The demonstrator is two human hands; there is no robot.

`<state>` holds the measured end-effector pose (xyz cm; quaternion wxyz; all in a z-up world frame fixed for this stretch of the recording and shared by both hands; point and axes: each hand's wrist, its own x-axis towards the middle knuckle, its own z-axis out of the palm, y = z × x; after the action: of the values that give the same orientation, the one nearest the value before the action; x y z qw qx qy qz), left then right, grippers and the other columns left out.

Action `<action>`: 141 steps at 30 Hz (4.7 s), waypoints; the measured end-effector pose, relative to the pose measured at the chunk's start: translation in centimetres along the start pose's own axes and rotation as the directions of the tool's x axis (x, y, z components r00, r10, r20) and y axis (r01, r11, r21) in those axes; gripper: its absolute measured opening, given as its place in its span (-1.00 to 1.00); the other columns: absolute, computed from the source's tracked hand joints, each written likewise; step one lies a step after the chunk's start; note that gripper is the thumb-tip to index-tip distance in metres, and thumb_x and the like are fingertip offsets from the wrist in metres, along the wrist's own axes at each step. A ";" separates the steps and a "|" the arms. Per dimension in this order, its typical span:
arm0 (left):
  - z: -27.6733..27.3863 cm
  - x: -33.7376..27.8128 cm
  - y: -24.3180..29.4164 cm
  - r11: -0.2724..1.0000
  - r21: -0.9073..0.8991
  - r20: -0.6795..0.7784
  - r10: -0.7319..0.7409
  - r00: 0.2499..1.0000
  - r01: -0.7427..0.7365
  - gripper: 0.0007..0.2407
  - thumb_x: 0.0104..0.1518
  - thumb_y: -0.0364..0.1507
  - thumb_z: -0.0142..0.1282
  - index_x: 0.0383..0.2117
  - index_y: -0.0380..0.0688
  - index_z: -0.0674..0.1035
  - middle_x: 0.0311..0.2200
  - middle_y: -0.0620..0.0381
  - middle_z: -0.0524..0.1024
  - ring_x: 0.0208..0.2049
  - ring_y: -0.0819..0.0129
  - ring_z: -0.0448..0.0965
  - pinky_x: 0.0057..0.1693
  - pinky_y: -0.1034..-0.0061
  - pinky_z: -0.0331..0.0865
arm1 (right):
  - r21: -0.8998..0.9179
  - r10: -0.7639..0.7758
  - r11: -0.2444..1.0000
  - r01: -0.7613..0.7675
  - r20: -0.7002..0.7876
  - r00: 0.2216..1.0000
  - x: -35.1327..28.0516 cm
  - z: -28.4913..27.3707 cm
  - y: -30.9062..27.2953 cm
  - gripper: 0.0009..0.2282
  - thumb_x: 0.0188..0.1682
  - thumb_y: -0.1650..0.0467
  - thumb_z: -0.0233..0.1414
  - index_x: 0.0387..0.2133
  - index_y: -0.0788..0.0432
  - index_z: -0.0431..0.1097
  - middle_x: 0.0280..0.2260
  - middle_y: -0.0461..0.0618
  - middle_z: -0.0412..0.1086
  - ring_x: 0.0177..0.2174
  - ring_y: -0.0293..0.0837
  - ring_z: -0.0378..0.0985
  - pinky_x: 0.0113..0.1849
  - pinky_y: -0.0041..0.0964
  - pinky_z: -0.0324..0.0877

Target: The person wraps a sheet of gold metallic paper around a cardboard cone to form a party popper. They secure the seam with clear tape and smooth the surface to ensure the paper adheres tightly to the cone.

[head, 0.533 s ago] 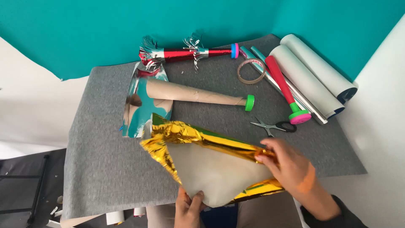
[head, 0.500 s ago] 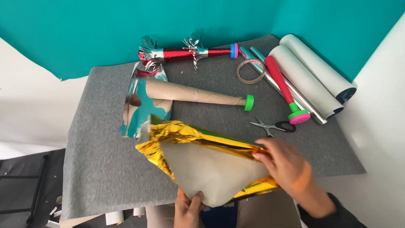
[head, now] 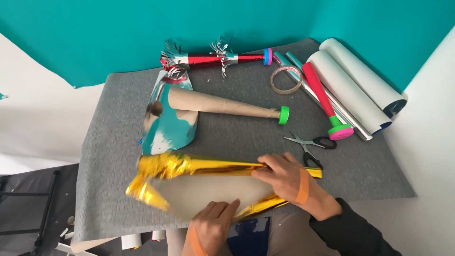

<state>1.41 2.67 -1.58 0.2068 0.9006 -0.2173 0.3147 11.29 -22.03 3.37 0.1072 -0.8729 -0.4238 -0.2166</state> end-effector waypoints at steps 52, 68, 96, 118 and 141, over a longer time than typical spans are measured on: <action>-4.2 -2.6 -7.6 0.746 0.626 0.056 -0.334 0.941 0.228 -0.15 -0.04 0.38 -0.28 0.39 0.27 0.32 0.46 0.11 0.20 0.48 0.02 0.07 0.38 -0.13 -0.25 | -0.145 0.378 0.921 -0.362 0.108 0.919 -2.1 7.0 5.6 -0.27 -0.08 -0.17 -0.13 0.39 -0.34 -0.01 0.45 0.09 -0.15 0.29 0.19 0.17 0.06 0.48 0.17; -3.8 -2.9 -5.7 0.946 0.283 0.403 -0.265 0.876 0.156 -0.09 -0.10 0.25 0.24 0.45 0.38 0.12 0.49 0.23 0.00 0.48 0.15 -0.09 0.39 -0.05 -0.21 | -0.129 0.598 0.768 -0.627 0.495 0.631 1.8 2.3 3.2 0.00 -0.24 -0.30 -0.15 0.44 -0.22 -0.34 0.44 0.24 -0.62 0.39 0.28 -0.57 0.27 0.25 -0.35; 2.5 16.6 -7.2 0.766 0.490 0.686 -0.634 0.358 0.417 -0.14 -0.10 0.35 -0.46 0.45 0.53 -0.22 0.51 0.27 -0.57 0.47 -0.18 -0.70 0.29 -0.60 -0.47 | -0.033 -0.525 0.841 0.541 0.196 0.828 -3.1 -0.2 -3.2 -0.06 -0.13 -0.42 -0.24 0.45 -0.31 -0.19 0.45 0.17 -0.18 0.39 0.19 -0.08 0.26 0.32 -0.14; 3.9 14.6 -7.8 0.802 0.371 0.485 -0.598 0.638 0.469 -0.17 -0.07 0.36 -0.28 0.40 0.40 0.16 0.50 0.15 -0.17 0.49 -0.09 -0.44 0.25 -0.66 -0.43 | 0.488 0.367 0.725 -0.487 0.324 0.872 -4.2 4.6 1.1 -0.90 0.08 0.25 -0.01 -0.27 -0.05 0.36 -0.24 -0.20 0.36 -0.20 -0.08 0.37 -0.15 -0.18 0.31; 11.5 14.7 -5.3 0.983 0.174 0.635 -0.155 0.757 0.055 -0.41 0.13 -0.08 -0.42 0.41 0.68 -0.01 0.51 0.32 -0.15 0.49 -0.22 -0.35 0.35 -0.48 -0.32 | -0.150 0.084 0.985 -0.086 -0.017 0.996 -1.8 5.4 5.3 -0.03 -0.28 -0.37 -0.17 0.30 -0.05 0.21 0.36 0.19 0.07 0.31 0.35 0.04 0.15 0.78 -0.46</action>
<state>20.08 -2.73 -1.44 0.0711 0.9770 -0.2007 -0.0116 15.98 -24.57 -2.27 0.0522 -0.8948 -0.3679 -0.2476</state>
